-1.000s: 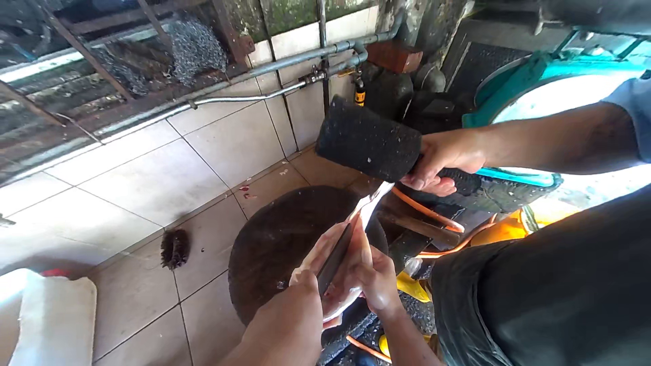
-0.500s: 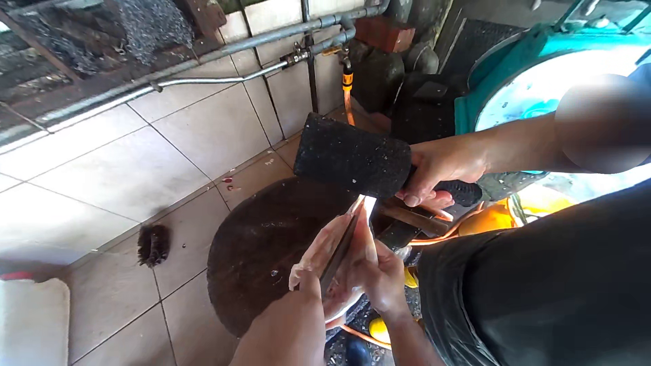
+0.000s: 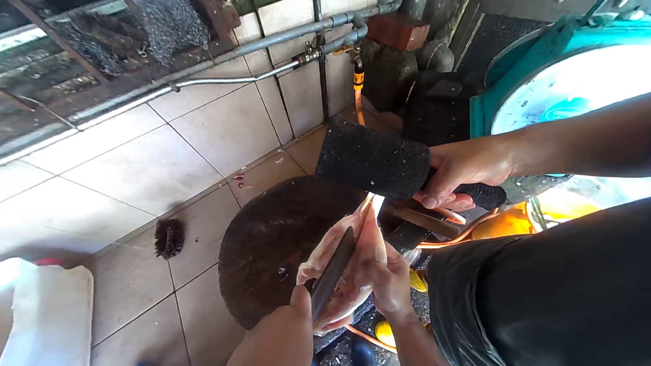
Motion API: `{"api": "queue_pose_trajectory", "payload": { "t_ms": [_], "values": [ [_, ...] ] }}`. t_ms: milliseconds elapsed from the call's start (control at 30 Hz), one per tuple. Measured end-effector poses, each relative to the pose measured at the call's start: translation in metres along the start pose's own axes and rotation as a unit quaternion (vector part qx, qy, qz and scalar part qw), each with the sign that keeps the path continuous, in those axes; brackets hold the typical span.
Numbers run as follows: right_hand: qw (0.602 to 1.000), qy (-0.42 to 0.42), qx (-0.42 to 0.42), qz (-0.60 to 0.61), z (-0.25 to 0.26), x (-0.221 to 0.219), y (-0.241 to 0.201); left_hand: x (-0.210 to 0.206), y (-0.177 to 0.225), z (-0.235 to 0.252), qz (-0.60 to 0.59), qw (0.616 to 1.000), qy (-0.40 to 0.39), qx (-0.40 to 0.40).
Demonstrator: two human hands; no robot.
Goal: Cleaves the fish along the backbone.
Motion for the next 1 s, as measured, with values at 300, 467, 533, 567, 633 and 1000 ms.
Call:
{"api": "queue_pose_trajectory", "payload": {
  "t_ms": [300,467,533,567,633,1000],
  "values": [
    [0.999,-0.007,0.036,0.017,0.001,0.006,0.008,-0.001,0.005,-0.006,0.01,0.999,-0.036,0.023],
    [0.998,-0.004,0.042,0.04,0.0,0.007,0.008,-0.006,0.003,-0.003,0.019,1.0,-0.021,0.011],
    [0.998,-0.001,0.049,0.042,-0.003,0.009,0.007,0.0,0.011,-0.01,0.029,0.998,-0.054,0.021],
    [0.998,-0.005,0.053,0.034,-0.003,0.01,0.007,0.001,0.014,-0.012,0.029,0.997,-0.065,0.032],
    [0.998,-0.005,0.053,0.023,-0.004,0.009,0.006,0.006,0.017,-0.018,0.034,0.995,-0.075,0.05],
    [0.999,0.013,0.045,0.003,0.0,0.009,0.009,-0.016,0.009,-0.012,0.033,0.997,-0.034,0.057]
  ]
}}
Point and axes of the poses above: each hand's wrist, its own z-axis towards the middle knuckle, its own x-axis out of the back of the hand, y = z × x, the point moved 8 cm from there along z, towards the middle knuckle, and after that the axes turned 4 degrees about y, right-handed, at the moved point
